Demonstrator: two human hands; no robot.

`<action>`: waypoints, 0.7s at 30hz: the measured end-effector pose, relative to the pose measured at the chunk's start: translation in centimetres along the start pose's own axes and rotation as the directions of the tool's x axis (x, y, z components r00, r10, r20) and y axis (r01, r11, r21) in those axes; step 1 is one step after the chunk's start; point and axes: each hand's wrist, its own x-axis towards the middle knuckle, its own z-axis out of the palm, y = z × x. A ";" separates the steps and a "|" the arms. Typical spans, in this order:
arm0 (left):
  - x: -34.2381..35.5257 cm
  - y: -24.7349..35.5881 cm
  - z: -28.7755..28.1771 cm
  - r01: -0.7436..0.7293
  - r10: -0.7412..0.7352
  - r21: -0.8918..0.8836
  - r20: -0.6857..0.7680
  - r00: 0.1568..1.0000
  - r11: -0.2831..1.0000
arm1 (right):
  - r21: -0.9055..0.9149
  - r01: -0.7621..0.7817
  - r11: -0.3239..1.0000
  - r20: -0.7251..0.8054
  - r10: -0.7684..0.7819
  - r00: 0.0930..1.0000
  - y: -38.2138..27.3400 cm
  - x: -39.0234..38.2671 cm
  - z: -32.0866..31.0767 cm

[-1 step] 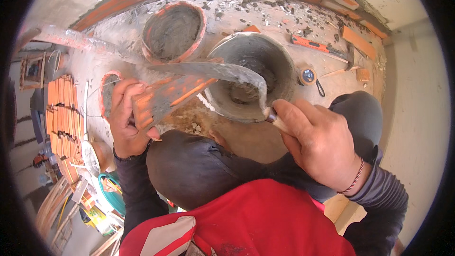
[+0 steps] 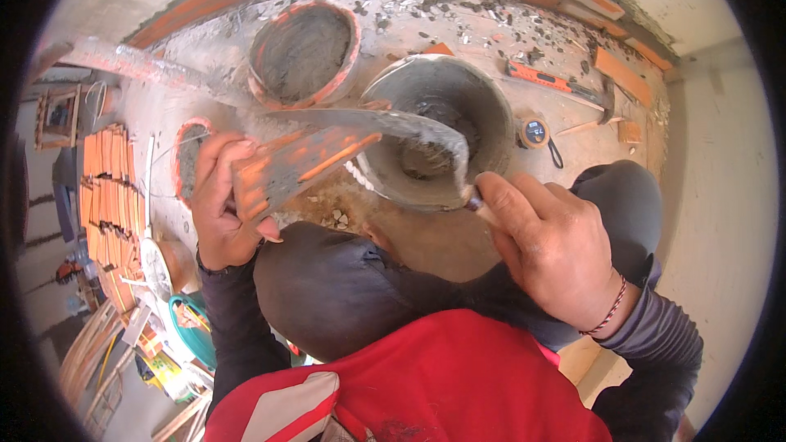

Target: The person lays bricks along a wall base by applying mortar to the bricks and wall using a trowel and then positioning each brick by hand.

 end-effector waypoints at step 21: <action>-6.7 1.3 -3.3 0.021 -0.366 -0.600 -0.460 0.809 0.800 | 0.085 -0.192 0.978 0.096 0.184 0.978 5.7 0.6 0.0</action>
